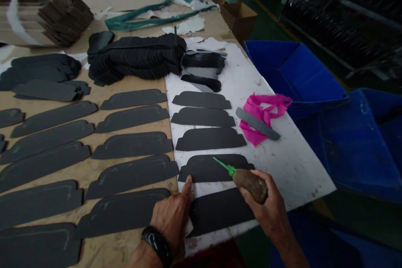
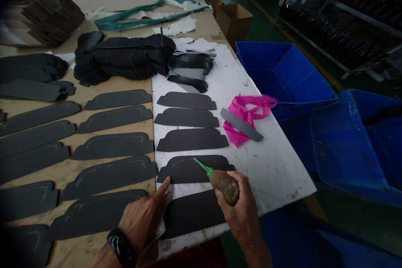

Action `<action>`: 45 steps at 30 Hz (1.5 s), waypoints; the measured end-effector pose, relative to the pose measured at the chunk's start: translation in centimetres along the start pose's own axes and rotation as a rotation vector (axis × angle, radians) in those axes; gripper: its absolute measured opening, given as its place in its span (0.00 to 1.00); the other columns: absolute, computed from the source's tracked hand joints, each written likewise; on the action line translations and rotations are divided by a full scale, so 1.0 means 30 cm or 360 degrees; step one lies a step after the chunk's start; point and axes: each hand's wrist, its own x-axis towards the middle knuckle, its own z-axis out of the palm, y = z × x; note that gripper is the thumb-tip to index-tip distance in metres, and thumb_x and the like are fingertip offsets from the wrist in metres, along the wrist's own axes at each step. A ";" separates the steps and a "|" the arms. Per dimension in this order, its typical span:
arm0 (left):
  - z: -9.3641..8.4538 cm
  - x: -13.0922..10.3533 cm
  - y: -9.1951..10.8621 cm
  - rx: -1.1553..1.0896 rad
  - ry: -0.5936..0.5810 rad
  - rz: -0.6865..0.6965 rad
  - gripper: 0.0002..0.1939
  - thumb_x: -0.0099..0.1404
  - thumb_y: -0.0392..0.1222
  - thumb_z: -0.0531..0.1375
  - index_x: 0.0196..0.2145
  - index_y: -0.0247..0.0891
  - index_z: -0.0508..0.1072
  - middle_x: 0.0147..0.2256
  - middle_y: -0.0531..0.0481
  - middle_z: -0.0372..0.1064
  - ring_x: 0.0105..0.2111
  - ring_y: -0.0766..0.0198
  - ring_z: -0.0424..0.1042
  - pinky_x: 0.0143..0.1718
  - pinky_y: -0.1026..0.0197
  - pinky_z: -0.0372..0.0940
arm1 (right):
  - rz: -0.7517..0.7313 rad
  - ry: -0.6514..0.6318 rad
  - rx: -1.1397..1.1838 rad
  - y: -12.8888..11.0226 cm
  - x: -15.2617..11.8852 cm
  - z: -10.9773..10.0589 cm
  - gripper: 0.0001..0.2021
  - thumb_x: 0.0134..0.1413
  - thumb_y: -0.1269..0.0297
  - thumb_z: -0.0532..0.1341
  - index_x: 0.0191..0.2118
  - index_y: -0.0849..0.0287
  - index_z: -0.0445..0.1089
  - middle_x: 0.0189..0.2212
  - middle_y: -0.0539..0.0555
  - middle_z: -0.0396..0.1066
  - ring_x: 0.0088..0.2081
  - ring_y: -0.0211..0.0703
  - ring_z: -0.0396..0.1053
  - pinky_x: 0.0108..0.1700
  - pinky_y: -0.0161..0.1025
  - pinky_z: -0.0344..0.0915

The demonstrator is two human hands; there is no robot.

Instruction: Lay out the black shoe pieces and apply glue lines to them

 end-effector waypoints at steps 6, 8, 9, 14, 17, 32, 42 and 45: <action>-0.003 0.000 0.001 0.0013 0.0078 0.0015 0.38 0.53 0.27 0.47 0.61 0.33 0.40 0.33 0.41 0.72 0.35 0.52 0.73 0.32 0.55 0.65 | 0.0097 0.0047 0.0018 0.032 -0.011 -0.049 0.19 0.44 0.57 0.60 0.44 0.56 0.61 0.41 0.54 0.66 0.41 0.46 0.66 0.42 0.43 0.65; -0.007 0.002 0.004 0.0013 0.0060 -0.0023 0.34 0.57 0.28 0.45 0.61 0.35 0.42 0.32 0.41 0.72 0.34 0.52 0.73 0.32 0.55 0.65 | 0.0129 0.0059 0.0013 0.044 -0.012 -0.064 0.19 0.44 0.57 0.60 0.44 0.55 0.61 0.41 0.54 0.66 0.41 0.46 0.66 0.42 0.43 0.65; -0.008 0.004 0.005 0.0008 0.0057 -0.0044 0.31 0.59 0.29 0.44 0.61 0.35 0.43 0.32 0.41 0.72 0.34 0.53 0.73 0.32 0.55 0.65 | 0.0150 0.0064 0.0008 0.053 -0.012 -0.071 0.20 0.44 0.57 0.61 0.44 0.55 0.61 0.41 0.54 0.66 0.41 0.46 0.66 0.42 0.43 0.65; 0.007 0.018 0.002 -0.0024 0.0184 -0.0040 0.26 0.64 0.35 0.41 0.60 0.35 0.47 0.28 0.42 0.72 0.32 0.53 0.73 0.29 0.56 0.64 | 0.0217 0.0114 0.0014 0.098 -0.012 -0.102 0.21 0.41 0.56 0.62 0.44 0.56 0.62 0.41 0.55 0.67 0.41 0.46 0.67 0.42 0.42 0.66; 0.014 0.024 -0.003 0.0018 0.0207 -0.0038 0.26 0.63 0.34 0.41 0.59 0.36 0.49 0.29 0.42 0.72 0.31 0.53 0.73 0.28 0.56 0.64 | 0.0243 0.0125 0.0011 0.108 -0.015 -0.114 0.22 0.41 0.56 0.62 0.44 0.56 0.62 0.41 0.55 0.67 0.41 0.47 0.67 0.41 0.42 0.66; -0.105 0.063 0.098 0.0086 0.0256 -0.0078 0.12 0.65 0.40 0.41 0.36 0.37 0.62 0.28 0.42 0.72 0.32 0.48 0.73 0.27 0.53 0.65 | 0.0298 0.0219 0.0057 0.137 -0.035 -0.148 0.22 0.41 0.56 0.62 0.44 0.56 0.62 0.41 0.56 0.66 0.41 0.48 0.67 0.42 0.44 0.66; -0.115 0.079 0.108 0.0144 0.0248 -0.0119 0.13 0.65 0.41 0.41 0.35 0.36 0.62 0.27 0.42 0.72 0.31 0.49 0.73 0.27 0.54 0.64 | 0.0233 0.0271 -0.0017 0.137 -0.048 -0.158 0.21 0.41 0.56 0.62 0.43 0.56 0.62 0.41 0.56 0.66 0.42 0.48 0.66 0.42 0.44 0.66; -0.125 0.075 0.115 0.0136 0.0228 -0.0141 0.14 0.65 0.42 0.41 0.36 0.37 0.63 0.28 0.42 0.72 0.33 0.50 0.73 0.29 0.55 0.64 | 0.0247 0.0261 -0.0045 0.135 -0.066 -0.159 0.21 0.42 0.56 0.62 0.43 0.56 0.62 0.41 0.56 0.66 0.42 0.48 0.66 0.42 0.44 0.65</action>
